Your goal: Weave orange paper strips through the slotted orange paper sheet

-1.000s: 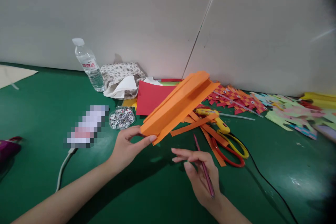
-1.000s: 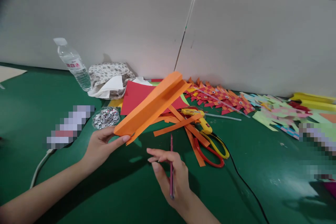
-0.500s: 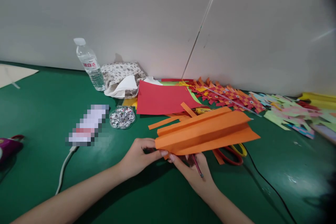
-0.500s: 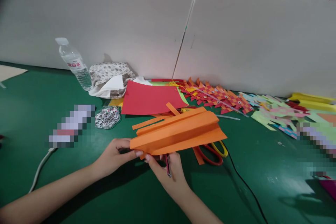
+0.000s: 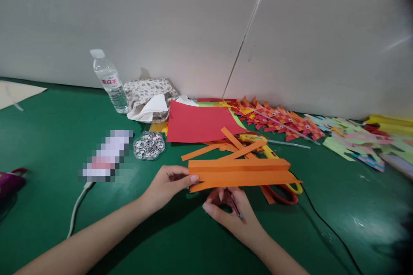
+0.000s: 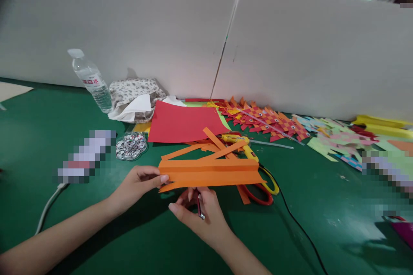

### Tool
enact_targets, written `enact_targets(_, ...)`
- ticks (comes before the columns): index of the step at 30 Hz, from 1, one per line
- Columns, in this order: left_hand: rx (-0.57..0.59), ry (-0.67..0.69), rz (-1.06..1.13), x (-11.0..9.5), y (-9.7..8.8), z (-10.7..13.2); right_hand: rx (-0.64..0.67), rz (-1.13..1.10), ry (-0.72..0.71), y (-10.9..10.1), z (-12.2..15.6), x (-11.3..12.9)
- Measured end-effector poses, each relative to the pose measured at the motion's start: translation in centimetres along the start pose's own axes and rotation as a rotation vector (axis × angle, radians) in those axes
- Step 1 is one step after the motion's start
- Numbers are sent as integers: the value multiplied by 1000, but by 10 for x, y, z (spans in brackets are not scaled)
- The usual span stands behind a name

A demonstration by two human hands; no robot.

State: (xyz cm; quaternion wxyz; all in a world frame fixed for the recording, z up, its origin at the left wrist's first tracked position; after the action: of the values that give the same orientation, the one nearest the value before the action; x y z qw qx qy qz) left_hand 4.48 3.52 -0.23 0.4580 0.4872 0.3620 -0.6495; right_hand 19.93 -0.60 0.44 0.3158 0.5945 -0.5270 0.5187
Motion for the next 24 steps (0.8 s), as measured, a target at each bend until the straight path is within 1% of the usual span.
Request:
enact_targets(5,-82,22,-19,-3,-11,-4,155,110,-54,3,4,8)
enact_targets(7,-92,32,-52,-4,-14,-6,239,30,-44,7,7,10)
enact_targets(9,-105,46,-141,-7,-19,-8,303,-145,21,11,10,9)
enact_targets(10,-121,64,-203,-9,-22,-8,309,-239,57,11,11,8)
enact_targets(11,-162,87,-289,-12,-27,-7,296,-321,82,10,11,7)
enact_targets(13,-223,209,-505,-22,-32,-4,230,-422,92,3,10,6)
enact_targets(15,-197,339,-698,-27,-30,0,138,-468,96,-7,9,4)
enact_targets(17,-187,411,-820,-27,-29,2,46,-481,113,-17,7,2)
enact_targets(20,-282,520,-918,-30,-32,7,-93,-452,112,-30,2,2)
enact_targets(22,-327,578,-917,-33,-32,10,-171,-412,90,-37,0,4)
enact_targets(23,-310,600,-899,-34,-30,11,-201,-387,80,-40,-1,4)
enact_targets(24,-265,618,-880,-35,-27,12,-224,-356,78,-42,-2,3)
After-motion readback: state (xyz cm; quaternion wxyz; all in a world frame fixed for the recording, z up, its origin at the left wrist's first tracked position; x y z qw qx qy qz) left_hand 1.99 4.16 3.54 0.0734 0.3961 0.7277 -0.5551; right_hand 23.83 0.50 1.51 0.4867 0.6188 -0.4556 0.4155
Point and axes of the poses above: each hand's wrist, its own z-axis away from the middle knuckle, its own y-axis out of the palm, x = y × z, the point moved 7 cm from there along -z, towards the middle knuckle, and after that the axes turned 13 degrees about -y, right-handed, at the moved point
